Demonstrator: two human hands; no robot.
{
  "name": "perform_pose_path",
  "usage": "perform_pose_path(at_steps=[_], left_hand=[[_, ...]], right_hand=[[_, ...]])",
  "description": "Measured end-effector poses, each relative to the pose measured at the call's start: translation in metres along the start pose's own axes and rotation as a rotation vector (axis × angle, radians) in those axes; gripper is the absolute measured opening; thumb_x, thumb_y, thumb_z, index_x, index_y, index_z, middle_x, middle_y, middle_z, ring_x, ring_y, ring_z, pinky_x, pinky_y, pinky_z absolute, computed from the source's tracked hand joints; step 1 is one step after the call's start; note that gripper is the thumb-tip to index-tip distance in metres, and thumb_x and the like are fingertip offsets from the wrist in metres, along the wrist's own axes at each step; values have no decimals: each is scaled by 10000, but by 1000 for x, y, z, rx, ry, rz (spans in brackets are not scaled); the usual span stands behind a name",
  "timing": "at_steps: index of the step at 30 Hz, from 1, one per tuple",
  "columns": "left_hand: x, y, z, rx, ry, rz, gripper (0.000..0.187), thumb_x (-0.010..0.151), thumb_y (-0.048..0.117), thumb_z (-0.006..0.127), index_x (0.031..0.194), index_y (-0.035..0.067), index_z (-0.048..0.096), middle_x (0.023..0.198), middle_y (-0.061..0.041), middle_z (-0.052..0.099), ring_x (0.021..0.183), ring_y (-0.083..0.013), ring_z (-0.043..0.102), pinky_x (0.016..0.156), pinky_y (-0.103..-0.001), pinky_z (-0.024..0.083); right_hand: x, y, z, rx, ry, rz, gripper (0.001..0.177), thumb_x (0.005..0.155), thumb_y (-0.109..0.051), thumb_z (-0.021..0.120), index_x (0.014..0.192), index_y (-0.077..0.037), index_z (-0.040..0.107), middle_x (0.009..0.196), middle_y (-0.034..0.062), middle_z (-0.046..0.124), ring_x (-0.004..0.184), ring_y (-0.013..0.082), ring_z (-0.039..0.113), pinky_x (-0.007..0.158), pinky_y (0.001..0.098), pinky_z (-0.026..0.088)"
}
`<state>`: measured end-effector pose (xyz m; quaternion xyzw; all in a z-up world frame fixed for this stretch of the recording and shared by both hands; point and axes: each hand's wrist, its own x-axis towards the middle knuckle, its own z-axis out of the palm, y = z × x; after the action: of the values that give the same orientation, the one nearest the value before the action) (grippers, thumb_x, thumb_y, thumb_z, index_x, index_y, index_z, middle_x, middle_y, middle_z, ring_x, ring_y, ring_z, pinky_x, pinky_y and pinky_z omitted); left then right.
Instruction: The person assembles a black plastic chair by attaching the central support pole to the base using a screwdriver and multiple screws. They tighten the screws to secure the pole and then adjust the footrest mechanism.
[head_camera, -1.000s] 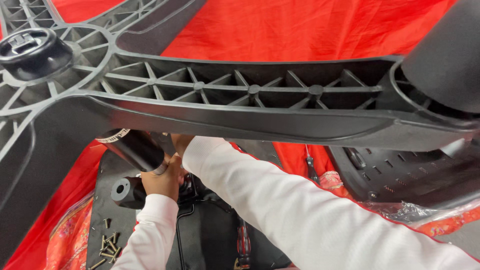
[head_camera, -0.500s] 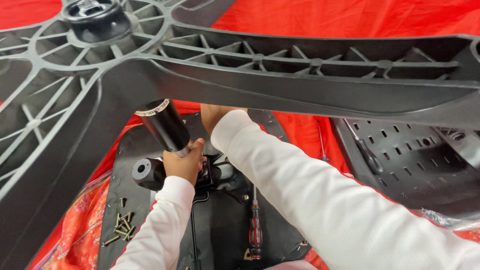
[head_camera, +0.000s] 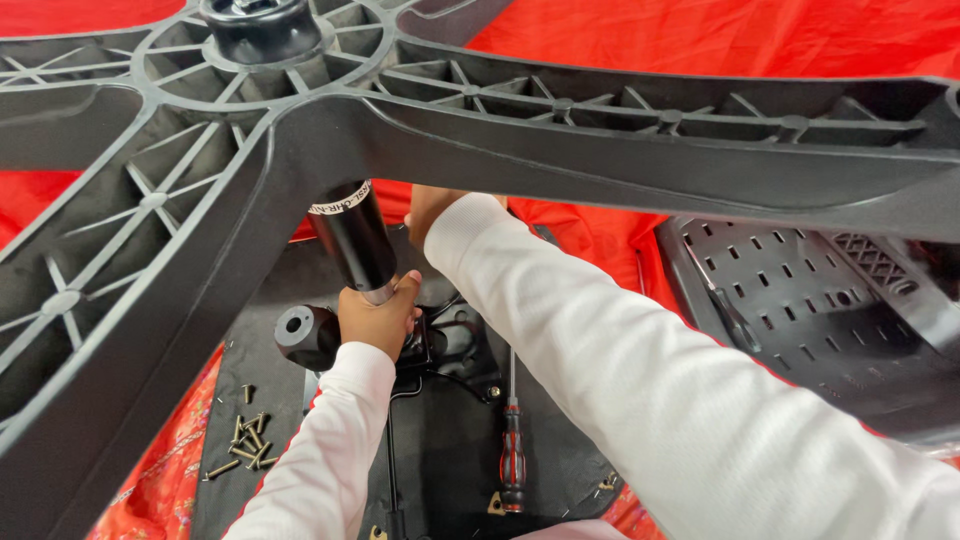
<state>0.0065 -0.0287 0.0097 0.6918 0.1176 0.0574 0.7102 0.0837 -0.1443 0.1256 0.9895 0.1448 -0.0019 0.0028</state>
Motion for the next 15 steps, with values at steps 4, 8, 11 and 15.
perform_pose_path(at_steps=[4,8,11,15], left_hand=[[-2,2,-1,27,-20,-3,329,891,145,760,660,29,557,548,-18,565,454,-105,551,471,-268,471],[-3,4,-1,24,-10,6,281,885,137,758,686,28,591,541,-18,570,445,-107,546,472,-274,472],[-3,4,0,-2,5,-4,248,875,127,757,711,27,601,561,-9,577,434,-113,519,466,-283,472],[-2,4,0,8,9,-2,243,883,134,753,719,27,609,544,-23,568,432,-113,525,477,-281,486]], right_hand=[[6,-15,-5,34,26,-26,363,886,-290,648,1154,-49,687,1180,175,693,1106,345,673,905,478,544],[4,-17,-3,22,5,-2,370,889,-295,645,1160,-46,685,1185,180,691,1113,349,671,913,481,541],[3,-6,0,-11,-24,47,375,891,-298,643,1164,-44,685,1190,185,690,1118,352,669,918,484,539],[7,3,-1,-26,-37,69,382,894,-302,641,1170,-41,683,1195,190,689,1125,356,667,926,486,537]])
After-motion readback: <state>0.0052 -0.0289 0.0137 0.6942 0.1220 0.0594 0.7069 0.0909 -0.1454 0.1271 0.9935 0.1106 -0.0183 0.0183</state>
